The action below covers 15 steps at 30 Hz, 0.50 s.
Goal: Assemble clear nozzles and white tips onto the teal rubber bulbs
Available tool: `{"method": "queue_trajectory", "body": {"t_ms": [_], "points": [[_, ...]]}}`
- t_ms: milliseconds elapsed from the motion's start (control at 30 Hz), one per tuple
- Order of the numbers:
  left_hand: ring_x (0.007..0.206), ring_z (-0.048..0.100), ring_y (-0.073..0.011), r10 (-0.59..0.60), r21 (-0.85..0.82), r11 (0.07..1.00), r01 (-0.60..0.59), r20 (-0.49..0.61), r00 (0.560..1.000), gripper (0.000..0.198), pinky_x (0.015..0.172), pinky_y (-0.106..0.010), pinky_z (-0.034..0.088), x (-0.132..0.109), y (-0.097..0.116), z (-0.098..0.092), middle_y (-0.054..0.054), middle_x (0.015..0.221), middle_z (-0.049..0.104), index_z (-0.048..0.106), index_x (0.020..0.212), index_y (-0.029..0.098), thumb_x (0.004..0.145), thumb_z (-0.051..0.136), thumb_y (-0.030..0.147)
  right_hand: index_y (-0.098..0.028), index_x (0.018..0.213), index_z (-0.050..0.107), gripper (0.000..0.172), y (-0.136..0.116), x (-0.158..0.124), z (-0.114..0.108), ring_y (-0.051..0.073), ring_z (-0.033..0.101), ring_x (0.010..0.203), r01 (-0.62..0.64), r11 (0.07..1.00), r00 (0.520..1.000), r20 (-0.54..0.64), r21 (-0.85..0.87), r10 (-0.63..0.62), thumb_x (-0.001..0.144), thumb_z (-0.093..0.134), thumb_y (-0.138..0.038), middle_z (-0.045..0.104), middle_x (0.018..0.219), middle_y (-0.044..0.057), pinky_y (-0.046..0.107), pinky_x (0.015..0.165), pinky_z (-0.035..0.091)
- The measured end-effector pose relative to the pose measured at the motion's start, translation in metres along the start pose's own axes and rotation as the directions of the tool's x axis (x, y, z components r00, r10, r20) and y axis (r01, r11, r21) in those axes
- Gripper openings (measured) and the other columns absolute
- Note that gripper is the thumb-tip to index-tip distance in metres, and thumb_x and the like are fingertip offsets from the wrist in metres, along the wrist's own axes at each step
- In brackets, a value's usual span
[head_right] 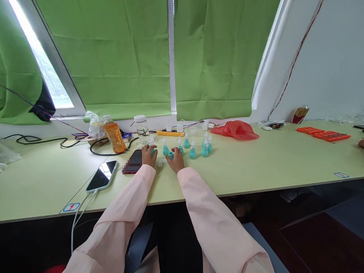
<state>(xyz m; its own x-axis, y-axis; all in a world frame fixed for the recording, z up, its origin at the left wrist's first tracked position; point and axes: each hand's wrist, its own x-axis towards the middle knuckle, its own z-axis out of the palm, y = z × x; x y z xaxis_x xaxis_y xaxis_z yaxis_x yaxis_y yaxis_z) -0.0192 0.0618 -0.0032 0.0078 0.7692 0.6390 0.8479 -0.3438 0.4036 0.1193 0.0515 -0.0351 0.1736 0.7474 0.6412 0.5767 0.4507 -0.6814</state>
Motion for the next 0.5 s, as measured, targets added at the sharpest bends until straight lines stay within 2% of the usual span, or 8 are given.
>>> {"method": "queue_trajectory", "body": {"t_ms": [67,167,300,400,500], "points": [[0.096,0.044,-0.0188,0.023,-0.016,1.0,-0.023,0.006,1.0,0.022,0.08,-0.028,0.035,-0.001,0.001,-0.002,-0.009,0.099,0.049,0.05,0.095,0.019,0.079,0.035,0.02,-0.019,0.088,0.042,0.028,-0.003,0.0,-0.002,0.02,0.045,0.086,0.013,1.0,1.0,-0.017,-0.002,-0.013,0.064,0.051,-0.03,0.048,0.09,0.007,0.034,0.075,0.038],[0.082,0.052,-0.0181,0.03,-0.023,0.999,-0.029,0.04,0.999,0.019,0.067,-0.026,0.038,-0.002,0.003,-0.003,-0.006,0.09,0.053,0.046,0.092,0.02,0.075,0.038,0.017,-0.019,0.087,0.043,0.025,-0.008,-0.001,-0.005,0.021,0.043,0.089,0.038,0.999,0.998,-0.046,-0.003,-0.038,0.066,0.051,-0.03,0.047,0.091,0.007,0.035,0.077,0.036],[0.069,0.056,-0.019,0.022,-0.022,1.0,-0.02,0.102,0.994,0.033,0.057,-0.025,0.036,-0.005,0.007,-0.005,-0.001,0.078,0.058,0.04,0.097,0.021,0.065,0.049,0.019,-0.019,0.088,0.044,0.023,-0.015,-0.001,-0.011,0.02,0.041,0.091,0.062,0.998,0.994,-0.095,0.007,-0.061,0.07,0.047,-0.032,0.046,0.092,0.008,0.034,0.078,0.035],[0.067,0.057,-0.0178,0.065,-0.034,0.998,-0.061,0.15,0.987,0.039,0.058,-0.024,0.036,-0.007,0.01,-0.006,0.002,0.074,0.06,0.042,0.098,0.023,0.061,0.053,0.02,-0.019,0.086,0.046,0.022,-0.019,-0.002,-0.015,0.018,0.045,0.082,0.077,0.997,0.994,-0.085,0.032,-0.074,0.073,0.043,-0.036,0.049,0.084,0.006,0.031,0.073,0.036],[0.067,0.057,-0.0169,0.124,-0.053,0.992,-0.116,0.178,0.976,0.035,0.061,-0.023,0.036,-0.011,0.014,-0.007,0.002,0.076,0.062,0.048,0.095,0.024,0.06,0.052,0.021,-0.019,0.081,0.049,0.023,-0.02,-0.002,-0.016,0.015,0.046,0.064,0.079,0.995,0.996,-0.038,0.067,-0.077,0.074,0.042,-0.04,0.048,0.065,0.0,0.027,0.062,0.037]]}}
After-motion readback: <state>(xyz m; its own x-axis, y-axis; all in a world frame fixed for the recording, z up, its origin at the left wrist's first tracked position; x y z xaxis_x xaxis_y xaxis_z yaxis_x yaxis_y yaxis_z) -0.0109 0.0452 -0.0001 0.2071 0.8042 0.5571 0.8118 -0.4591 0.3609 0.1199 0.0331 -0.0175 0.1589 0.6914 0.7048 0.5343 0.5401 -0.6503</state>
